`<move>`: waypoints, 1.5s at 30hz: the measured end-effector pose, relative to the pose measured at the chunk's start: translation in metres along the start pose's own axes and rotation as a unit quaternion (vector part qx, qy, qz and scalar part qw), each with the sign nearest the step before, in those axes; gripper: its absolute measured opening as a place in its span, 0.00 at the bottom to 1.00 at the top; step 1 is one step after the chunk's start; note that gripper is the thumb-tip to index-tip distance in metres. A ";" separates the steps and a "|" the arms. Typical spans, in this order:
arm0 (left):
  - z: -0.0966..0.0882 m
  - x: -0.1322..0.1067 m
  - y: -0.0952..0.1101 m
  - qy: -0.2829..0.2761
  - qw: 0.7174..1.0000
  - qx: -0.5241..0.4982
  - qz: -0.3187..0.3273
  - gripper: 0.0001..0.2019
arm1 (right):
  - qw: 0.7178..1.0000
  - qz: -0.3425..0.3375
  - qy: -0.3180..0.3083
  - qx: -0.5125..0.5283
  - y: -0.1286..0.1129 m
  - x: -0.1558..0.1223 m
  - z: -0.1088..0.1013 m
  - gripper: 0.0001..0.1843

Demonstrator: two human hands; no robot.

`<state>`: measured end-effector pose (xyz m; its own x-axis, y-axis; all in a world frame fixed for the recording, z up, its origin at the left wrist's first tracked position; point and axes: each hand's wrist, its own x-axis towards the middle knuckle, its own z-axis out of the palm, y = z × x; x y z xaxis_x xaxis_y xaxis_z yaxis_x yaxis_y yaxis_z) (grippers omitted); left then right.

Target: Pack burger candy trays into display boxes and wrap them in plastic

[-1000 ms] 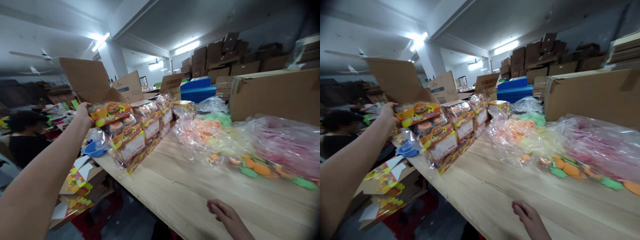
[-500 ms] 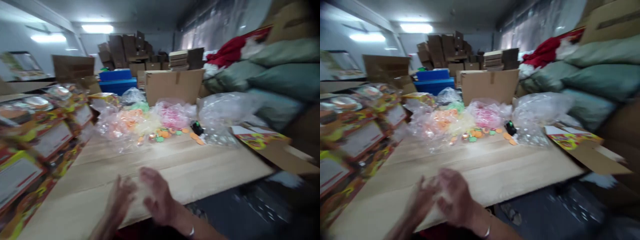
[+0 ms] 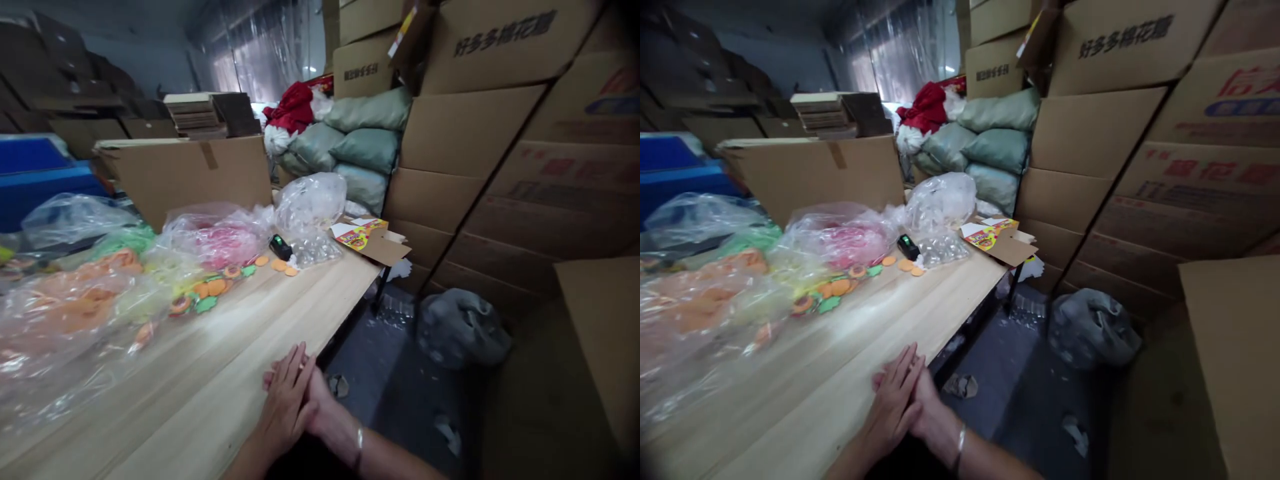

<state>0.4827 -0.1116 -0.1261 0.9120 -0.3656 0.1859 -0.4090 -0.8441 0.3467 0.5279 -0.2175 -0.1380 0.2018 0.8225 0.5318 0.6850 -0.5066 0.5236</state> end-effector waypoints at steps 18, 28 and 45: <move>0.064 -0.002 -0.040 -0.156 0.962 0.141 -0.176 0.42 | -0.246 -0.828 -0.191 -0.467 0.368 -0.107 0.120 0.11; 0.030 0.012 -0.026 -0.026 0.959 -0.139 -0.244 0.29 | -0.290 -0.717 -0.214 -0.596 0.266 -0.121 0.033 0.17; -0.166 -0.135 -0.042 0.312 0.645 -0.563 -0.413 0.22 | -0.579 -0.232 0.289 -0.726 0.068 -0.078 -0.037 0.20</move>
<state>0.3717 0.0382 -0.0130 0.7869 0.5515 -0.2767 0.1243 0.2976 0.9466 0.5322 -0.3259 -0.1194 0.5129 0.8470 -0.1400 0.2446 -0.3005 -0.9219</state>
